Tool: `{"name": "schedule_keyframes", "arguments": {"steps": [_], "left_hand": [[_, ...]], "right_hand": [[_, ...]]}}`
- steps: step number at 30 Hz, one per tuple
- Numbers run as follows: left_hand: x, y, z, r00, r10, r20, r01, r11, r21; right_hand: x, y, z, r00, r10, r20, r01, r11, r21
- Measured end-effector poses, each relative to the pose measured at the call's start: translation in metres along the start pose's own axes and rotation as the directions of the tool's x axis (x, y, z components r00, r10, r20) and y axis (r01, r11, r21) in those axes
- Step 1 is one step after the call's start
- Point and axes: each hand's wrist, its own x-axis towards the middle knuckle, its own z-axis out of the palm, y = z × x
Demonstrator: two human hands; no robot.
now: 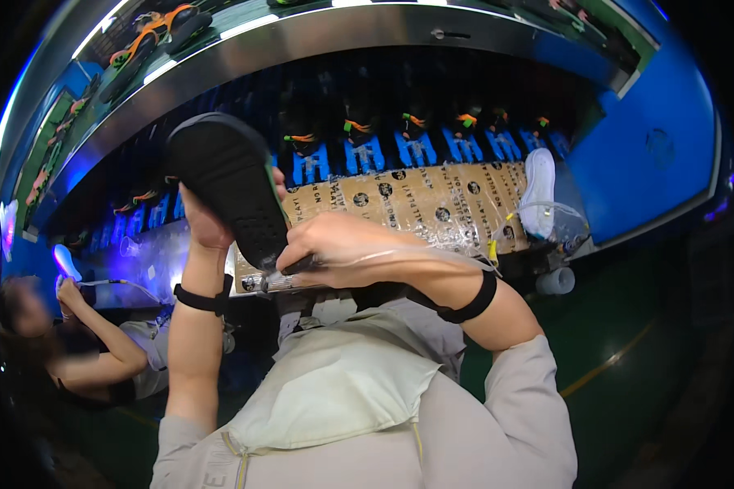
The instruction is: The recorder uses a brush tool to apply adhesive or primer to shoe outsoles on a footwear assembly line.
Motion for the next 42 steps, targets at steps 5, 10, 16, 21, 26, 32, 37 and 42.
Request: {"name": "schedule_keyframes", "arguments": {"steps": [5,10,16,21,26,32,37,42], "left_hand": [[0.026,0.006,0.015,0.990,-0.137,-0.038,0.141,0.977,0.158],[0.043,0.002,0.020,0.936,-0.306,-0.172,0.351,0.820,0.453],[0.062,0.006,0.046,0.847,-0.421,-0.323,0.479,0.346,0.807],[0.059,0.008,0.052,0.833,-0.442,-0.332,0.508,0.374,0.776],[0.049,0.003,0.010,0.862,-0.333,-0.382,0.493,0.381,0.782],[-0.013,0.004,-0.041,0.947,0.046,-0.318,-0.064,0.997,-0.047],[-0.123,-0.024,-0.078,0.905,-0.283,-0.318,0.230,0.954,-0.193],[-0.161,-0.095,-0.077,0.825,-0.450,-0.341,0.181,0.782,-0.596]], "right_hand": [[0.007,-0.004,0.003,0.987,0.140,-0.079,-0.138,0.990,0.034],[0.011,-0.013,-0.018,0.996,0.068,0.051,-0.073,0.991,0.108],[0.010,0.004,0.003,0.994,0.054,0.099,-0.027,0.966,-0.256],[0.014,-0.003,-0.002,0.997,0.058,0.049,-0.050,0.988,-0.147],[0.008,-0.001,0.002,0.987,-0.064,0.150,0.076,0.994,-0.080],[-0.021,0.005,0.000,0.890,0.284,-0.356,-0.189,0.942,0.278],[-0.042,0.032,0.026,0.657,0.631,-0.412,-0.299,0.720,0.626],[-0.034,0.043,0.054,0.590,0.745,-0.311,-0.351,0.583,0.733]]}}
